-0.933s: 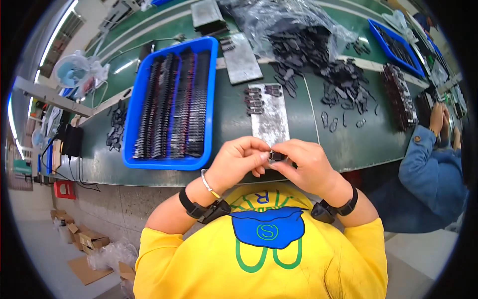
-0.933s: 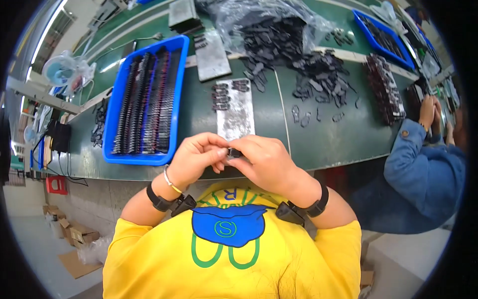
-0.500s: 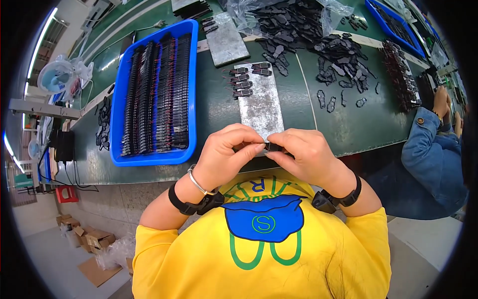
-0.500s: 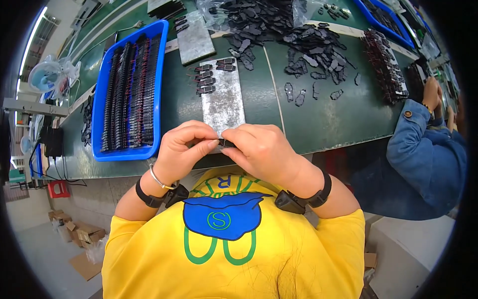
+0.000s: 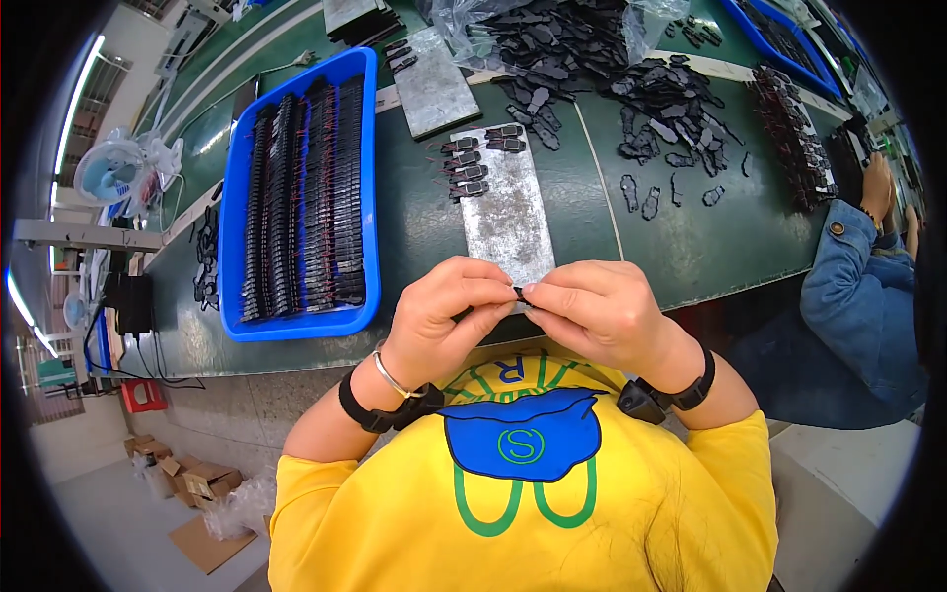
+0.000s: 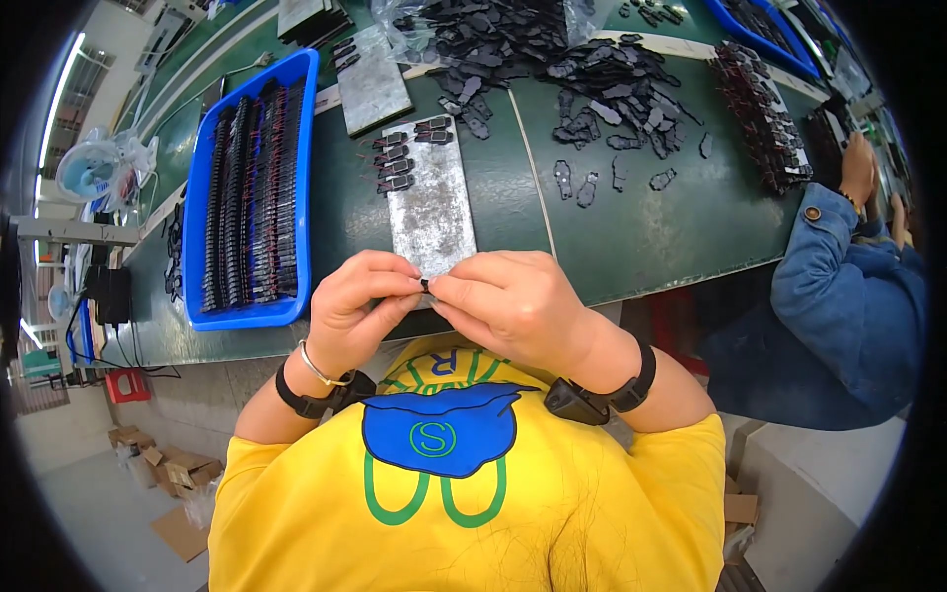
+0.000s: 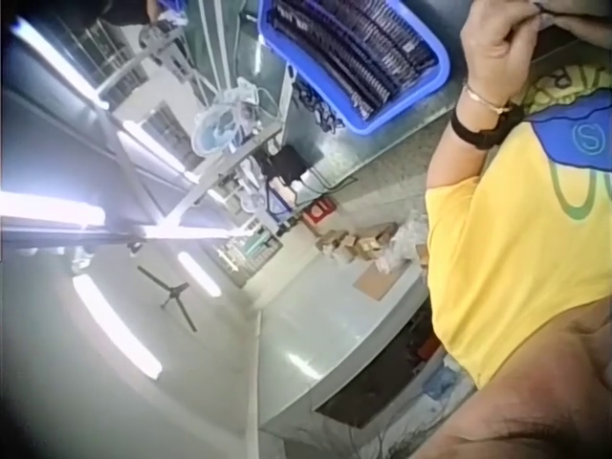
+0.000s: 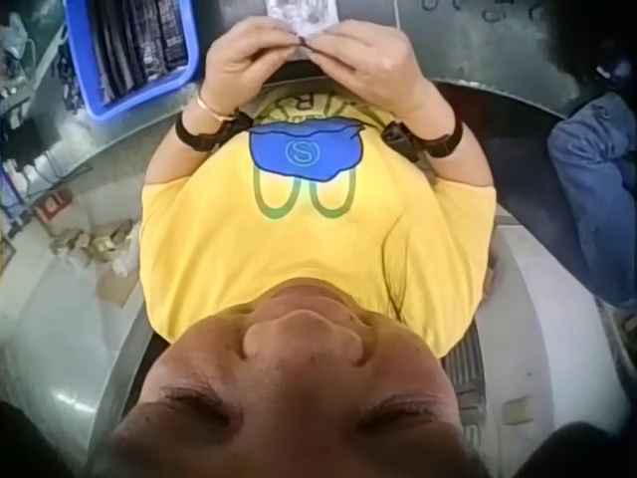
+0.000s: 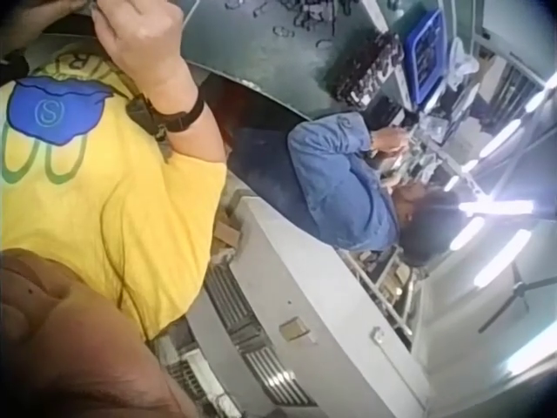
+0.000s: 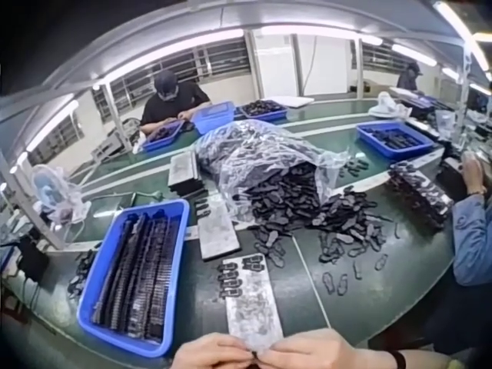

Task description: The person picks up a component from a blue tray and a black piece from a pile, joins them together by hand, and then places the assembled unit onto a metal plate.

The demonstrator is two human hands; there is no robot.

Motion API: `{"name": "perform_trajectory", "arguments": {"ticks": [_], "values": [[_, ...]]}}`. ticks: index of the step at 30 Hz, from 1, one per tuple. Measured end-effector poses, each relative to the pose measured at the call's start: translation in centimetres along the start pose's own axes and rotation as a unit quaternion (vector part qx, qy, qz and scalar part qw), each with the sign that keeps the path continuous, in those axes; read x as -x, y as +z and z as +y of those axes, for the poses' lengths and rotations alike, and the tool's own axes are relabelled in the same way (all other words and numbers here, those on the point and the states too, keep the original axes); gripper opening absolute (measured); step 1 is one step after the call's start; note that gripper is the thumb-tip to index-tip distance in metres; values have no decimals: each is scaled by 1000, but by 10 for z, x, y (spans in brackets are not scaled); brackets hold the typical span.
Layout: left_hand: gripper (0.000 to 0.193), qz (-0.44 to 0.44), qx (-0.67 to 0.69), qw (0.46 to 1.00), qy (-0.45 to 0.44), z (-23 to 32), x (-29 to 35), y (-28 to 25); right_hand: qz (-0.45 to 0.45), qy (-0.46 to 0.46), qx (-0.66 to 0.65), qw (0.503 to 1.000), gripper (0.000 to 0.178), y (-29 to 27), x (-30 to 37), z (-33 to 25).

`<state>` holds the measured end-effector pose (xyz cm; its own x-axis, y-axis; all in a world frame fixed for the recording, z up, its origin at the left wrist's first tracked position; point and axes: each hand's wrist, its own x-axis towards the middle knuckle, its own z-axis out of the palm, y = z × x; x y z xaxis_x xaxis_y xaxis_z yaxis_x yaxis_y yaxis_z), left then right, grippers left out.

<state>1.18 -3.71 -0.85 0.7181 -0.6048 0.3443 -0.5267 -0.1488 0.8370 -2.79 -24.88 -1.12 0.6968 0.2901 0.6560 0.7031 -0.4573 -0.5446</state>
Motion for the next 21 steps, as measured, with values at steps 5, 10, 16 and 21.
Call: {"name": "perform_trajectory", "arguments": {"ticks": [5, 10, 16, 21], "values": [[19, 12, 241, 947, -213, 3, 8, 5, 12, -18, 30, 999, 24, -2, 1, -2], [17, 8, 282, 906, -315, 13, 2, 7, 6, -32, 80, 996, 24, -1, 3, -3], [16, 6, 239, 914, -327, 9, -2, 10, -1, -52, 104, 993, 23, -1, 7, -4], [17, 4, 251, 912, -323, 8, -4, 10, -7, -67, 120, 991, 20, -2, 7, -5]]}}
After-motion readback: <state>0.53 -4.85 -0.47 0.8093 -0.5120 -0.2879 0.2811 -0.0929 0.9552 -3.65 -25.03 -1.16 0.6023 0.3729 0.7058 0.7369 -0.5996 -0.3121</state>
